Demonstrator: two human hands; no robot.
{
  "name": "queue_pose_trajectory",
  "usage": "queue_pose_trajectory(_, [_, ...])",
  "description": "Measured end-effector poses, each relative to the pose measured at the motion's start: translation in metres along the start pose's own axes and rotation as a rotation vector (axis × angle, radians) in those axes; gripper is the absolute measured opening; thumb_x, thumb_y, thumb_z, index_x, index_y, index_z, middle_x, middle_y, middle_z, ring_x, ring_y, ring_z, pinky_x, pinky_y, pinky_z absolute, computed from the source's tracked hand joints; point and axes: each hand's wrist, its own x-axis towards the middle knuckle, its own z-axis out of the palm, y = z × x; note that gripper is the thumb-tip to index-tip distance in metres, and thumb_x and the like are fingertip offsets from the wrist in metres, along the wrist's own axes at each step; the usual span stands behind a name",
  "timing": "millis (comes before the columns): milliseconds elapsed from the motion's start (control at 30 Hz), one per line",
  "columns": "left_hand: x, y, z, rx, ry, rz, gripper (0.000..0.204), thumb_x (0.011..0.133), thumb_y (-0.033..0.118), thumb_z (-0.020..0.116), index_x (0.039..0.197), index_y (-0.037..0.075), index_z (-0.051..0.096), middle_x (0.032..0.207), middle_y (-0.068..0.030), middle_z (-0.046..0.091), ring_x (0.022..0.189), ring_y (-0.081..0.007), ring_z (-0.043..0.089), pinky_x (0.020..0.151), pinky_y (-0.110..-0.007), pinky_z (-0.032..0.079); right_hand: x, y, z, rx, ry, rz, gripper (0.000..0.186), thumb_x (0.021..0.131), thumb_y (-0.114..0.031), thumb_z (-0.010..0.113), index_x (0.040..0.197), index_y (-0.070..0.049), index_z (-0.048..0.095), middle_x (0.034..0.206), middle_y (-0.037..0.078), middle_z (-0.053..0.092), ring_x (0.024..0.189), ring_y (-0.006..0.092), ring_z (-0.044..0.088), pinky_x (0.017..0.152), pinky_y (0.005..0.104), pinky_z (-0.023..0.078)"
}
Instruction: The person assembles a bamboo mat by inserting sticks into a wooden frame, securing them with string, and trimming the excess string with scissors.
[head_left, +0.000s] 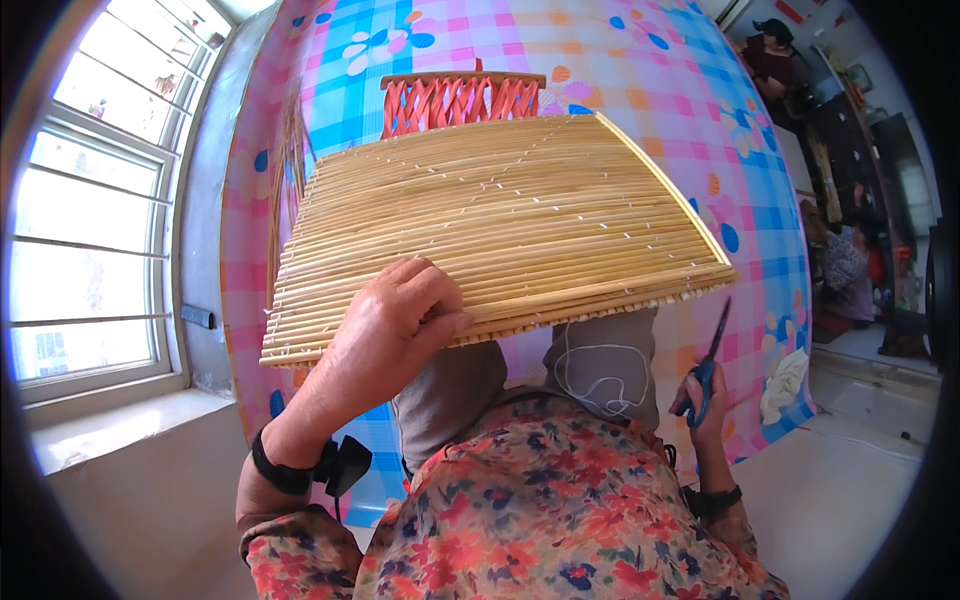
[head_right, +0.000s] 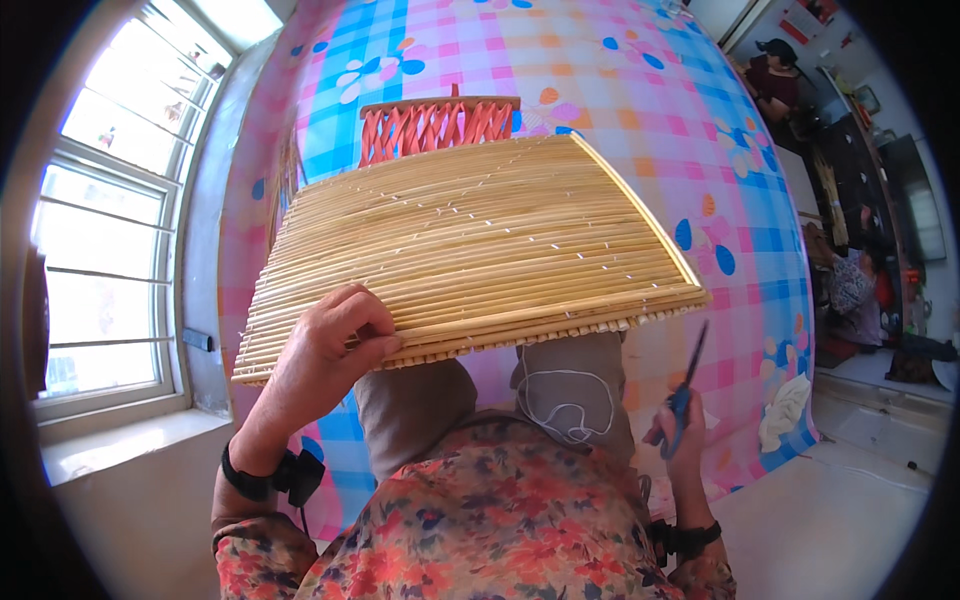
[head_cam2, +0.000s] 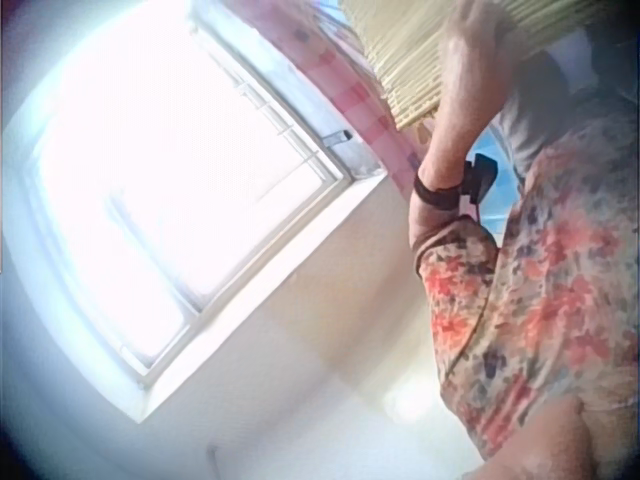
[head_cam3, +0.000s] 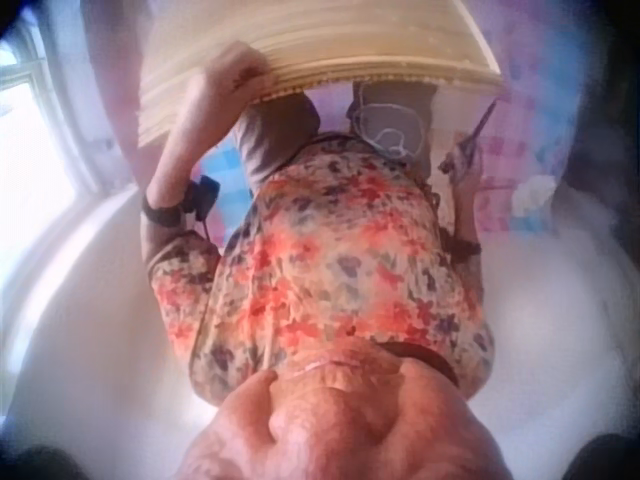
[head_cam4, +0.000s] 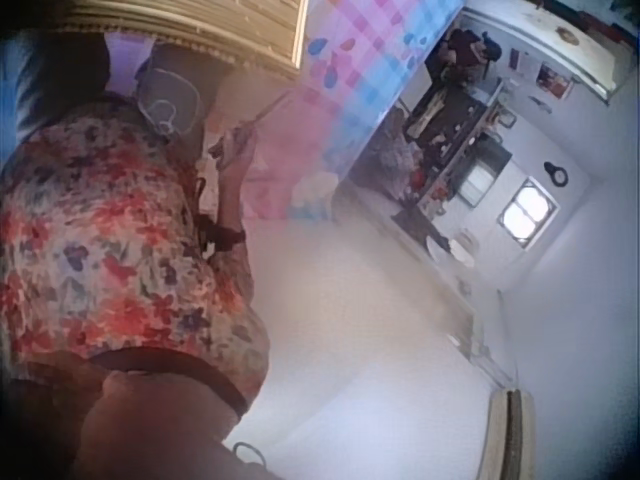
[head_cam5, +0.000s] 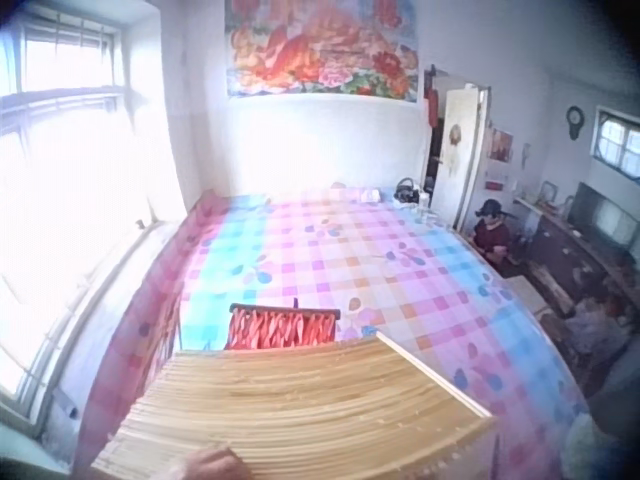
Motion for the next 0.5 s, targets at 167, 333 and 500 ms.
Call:
queue_pose_trajectory(167, [-0.003, -0.002, 0.008, 0.023, 0.069, 0.003, 0.011, 0.081, 0.006, 0.067, 0.084, 0.002, 0.057, 0.078, -0.0082, 0.054, 0.071, -0.0235, 0.056, 0.064, -0.034, 0.045, -0.033, -0.084, 0.049, 0.347, -0.373, 0.041, 0.036, 0.092, -0.024, 0.057, 0.116, 0.0, 0.044, 0.08, 0.009, 0.053, 0.062, 0.0167, 0.058, 0.05, 0.0312, 0.052])
queue_pose_trajectory(333, [-0.005, -0.001, 0.008, 0.015, 0.128, 0.026, 0.012, 0.081, 0.006, 0.067, 0.083, 0.002, 0.056, 0.077, -0.0093, 0.055, 0.072, -0.0262, 0.057, 0.064, -0.036, 0.046, -0.036, -0.075, 0.037, 0.334, -0.335, 0.128, 0.043, 0.093, -0.037, 0.056, 0.116, -0.002, 0.045, 0.08, 0.008, 0.052, 0.067, 0.0164, 0.058, 0.054, 0.0327, 0.054])
queue_pose_trajectory(500, [-0.002, 0.001, 0.014, 0.166, 0.141, 0.084, 0.013, 0.083, 0.008, 0.066, 0.081, 0.002, 0.055, 0.076, -0.012, 0.058, 0.075, -0.0321, 0.058, 0.064, -0.041, 0.046, -0.06, -0.071, 0.026, 0.17, -0.189, 0.208, 0.042, 0.094, -0.039, 0.052, 0.115, -0.003, 0.046, 0.082, 0.006, 0.051, 0.067, 0.0148, 0.056, 0.055, 0.0315, 0.054])
